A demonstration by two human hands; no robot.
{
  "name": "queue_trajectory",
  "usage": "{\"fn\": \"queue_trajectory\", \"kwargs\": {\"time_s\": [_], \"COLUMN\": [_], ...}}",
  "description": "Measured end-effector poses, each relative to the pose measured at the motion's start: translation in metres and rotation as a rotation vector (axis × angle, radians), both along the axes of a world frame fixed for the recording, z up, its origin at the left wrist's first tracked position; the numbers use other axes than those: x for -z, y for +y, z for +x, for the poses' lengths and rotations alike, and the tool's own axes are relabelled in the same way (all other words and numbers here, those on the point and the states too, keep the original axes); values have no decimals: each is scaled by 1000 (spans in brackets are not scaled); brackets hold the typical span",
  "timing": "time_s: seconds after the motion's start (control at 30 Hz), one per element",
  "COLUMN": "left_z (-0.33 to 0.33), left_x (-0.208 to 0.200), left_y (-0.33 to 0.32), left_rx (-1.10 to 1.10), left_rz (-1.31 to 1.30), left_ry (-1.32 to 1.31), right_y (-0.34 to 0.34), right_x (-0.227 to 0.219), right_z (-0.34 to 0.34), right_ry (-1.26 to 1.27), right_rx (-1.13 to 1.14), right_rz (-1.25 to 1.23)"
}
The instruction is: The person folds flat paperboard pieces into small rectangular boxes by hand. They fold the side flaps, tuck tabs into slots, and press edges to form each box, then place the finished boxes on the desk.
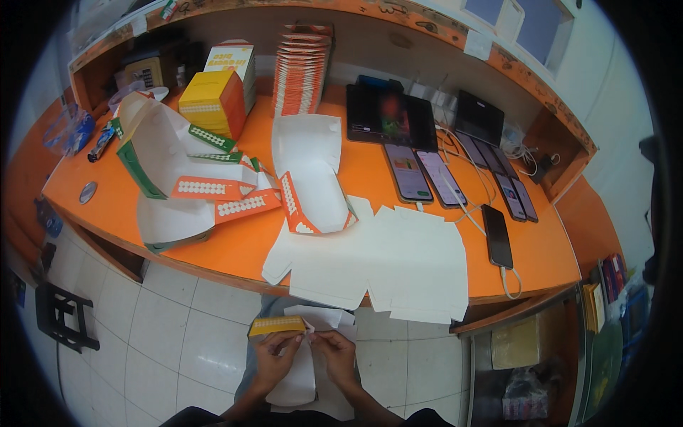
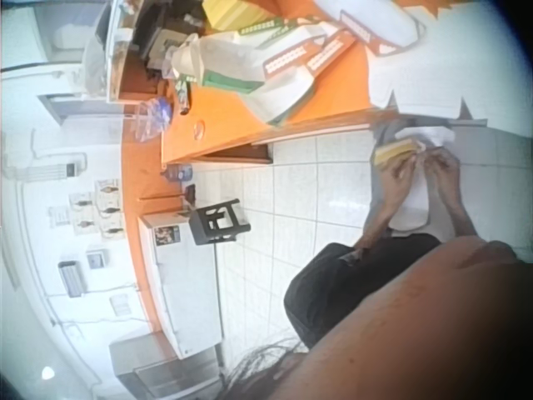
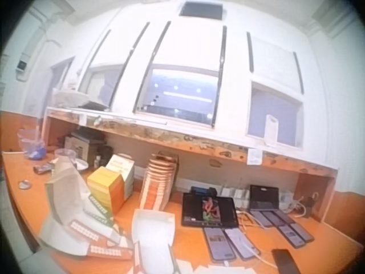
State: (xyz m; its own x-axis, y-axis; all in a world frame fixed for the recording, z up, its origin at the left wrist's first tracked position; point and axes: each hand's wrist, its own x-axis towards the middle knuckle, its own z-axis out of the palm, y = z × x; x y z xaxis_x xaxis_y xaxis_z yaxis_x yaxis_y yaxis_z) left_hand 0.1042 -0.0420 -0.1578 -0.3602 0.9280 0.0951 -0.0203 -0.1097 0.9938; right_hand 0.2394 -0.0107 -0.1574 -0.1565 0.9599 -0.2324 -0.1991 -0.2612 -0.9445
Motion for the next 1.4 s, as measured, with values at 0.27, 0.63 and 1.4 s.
{"fn": "queue_trajectory", "kwargs": {"time_s": [0.27,0.63,1.4], "left_z": [-7,-20,-37], "left_x": [-6,-40,24], "left_y": [3,-9,-11], "left_rx": [107,360,84], "left_rz": [-10,18,-146], "left_ry": [36,39,-20], "right_y": [-8,44,-29], "right_x": [9,40,8], "right_z": [-15,36,-5], "right_ry": [4,-289,97], "right_rx": [-2,227,-113], "right_rz": [299,153,-23]}}
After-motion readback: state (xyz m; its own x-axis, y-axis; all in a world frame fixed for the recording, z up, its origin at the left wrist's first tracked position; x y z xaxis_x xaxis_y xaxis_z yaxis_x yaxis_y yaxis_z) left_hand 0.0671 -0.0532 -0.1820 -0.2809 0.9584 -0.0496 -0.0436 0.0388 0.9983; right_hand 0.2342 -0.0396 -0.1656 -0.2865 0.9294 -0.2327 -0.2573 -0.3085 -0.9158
